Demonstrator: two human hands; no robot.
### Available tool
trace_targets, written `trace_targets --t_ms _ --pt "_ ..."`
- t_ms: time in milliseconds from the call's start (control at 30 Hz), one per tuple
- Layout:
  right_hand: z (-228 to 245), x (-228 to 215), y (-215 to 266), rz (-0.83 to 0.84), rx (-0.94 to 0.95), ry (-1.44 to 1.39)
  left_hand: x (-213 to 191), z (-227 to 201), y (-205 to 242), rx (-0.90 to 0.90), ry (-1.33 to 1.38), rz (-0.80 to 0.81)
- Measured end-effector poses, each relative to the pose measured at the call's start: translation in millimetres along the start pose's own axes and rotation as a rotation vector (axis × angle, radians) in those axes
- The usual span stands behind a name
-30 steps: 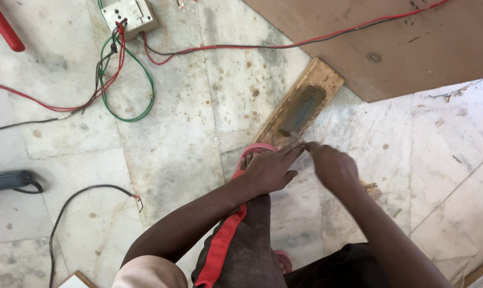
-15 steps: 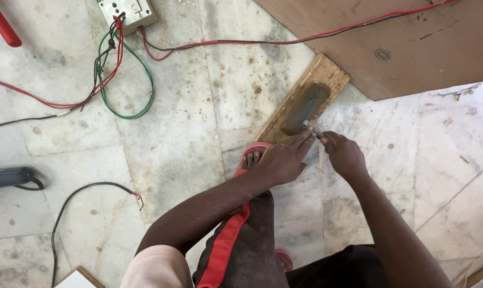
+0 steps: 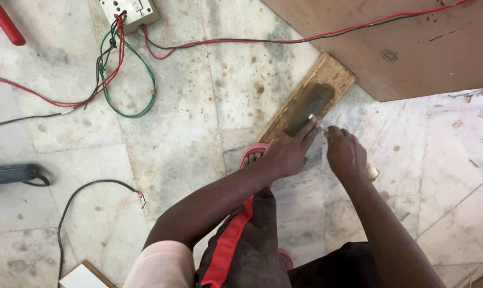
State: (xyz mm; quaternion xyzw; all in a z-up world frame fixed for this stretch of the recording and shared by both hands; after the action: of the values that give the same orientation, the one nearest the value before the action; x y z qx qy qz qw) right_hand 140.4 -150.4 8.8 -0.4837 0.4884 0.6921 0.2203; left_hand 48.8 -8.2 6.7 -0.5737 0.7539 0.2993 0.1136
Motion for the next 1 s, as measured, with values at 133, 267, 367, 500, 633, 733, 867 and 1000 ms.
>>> trace_targets --t_ms 133,267,367,500,633,733,867,1000 --pt "-8.8 -4.4 -16.7 -0.005 0.039 0.006 -7.9 6.0 -32.4 -0.04 -0.016 0.067" --pt "-9.5 -0.9 -13.7 0.037 0.04 -0.035 -5.7 10.1 -26.2 0.005 0.012 0.024" --pt "-4.0 10.4 3.9 0.108 -0.029 -0.016 3.5 7.9 1.6 0.027 -0.06 0.005" --pt "-5.7 5.8 6.5 0.003 -0.039 -0.046 4.6 6.6 -0.8 -0.009 -0.012 0.044" --pt "-13.4 -3.5 -22.3 0.016 0.033 -0.052 -3.8 7.9 -35.1 0.007 -0.031 -0.024" --pt "-12.6 2.9 -14.7 0.028 0.0 -0.074 -3.4 2.7 -24.1 0.017 -0.018 -0.018" --pt "-7.7 18.9 11.1 0.069 -0.074 -0.096 -1.5 1.5 12.7 -0.037 -0.012 0.099" --pt "-13.4 13.6 -7.4 0.01 -0.035 -0.1 -5.8 0.5 -14.9 -0.059 -0.049 0.086"
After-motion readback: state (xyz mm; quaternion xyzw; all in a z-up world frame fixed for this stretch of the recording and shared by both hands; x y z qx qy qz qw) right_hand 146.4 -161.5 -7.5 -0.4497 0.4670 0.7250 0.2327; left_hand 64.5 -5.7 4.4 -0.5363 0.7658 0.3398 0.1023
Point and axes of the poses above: each hand's wrist, its own y-axis away from the middle knuckle, its own x-axis out of the palm, z = x × y, the point moved 3 cm from there along -y, towards the middle knuckle, and after that the axes turned 11 degrees about y, right-handed, at the moved point
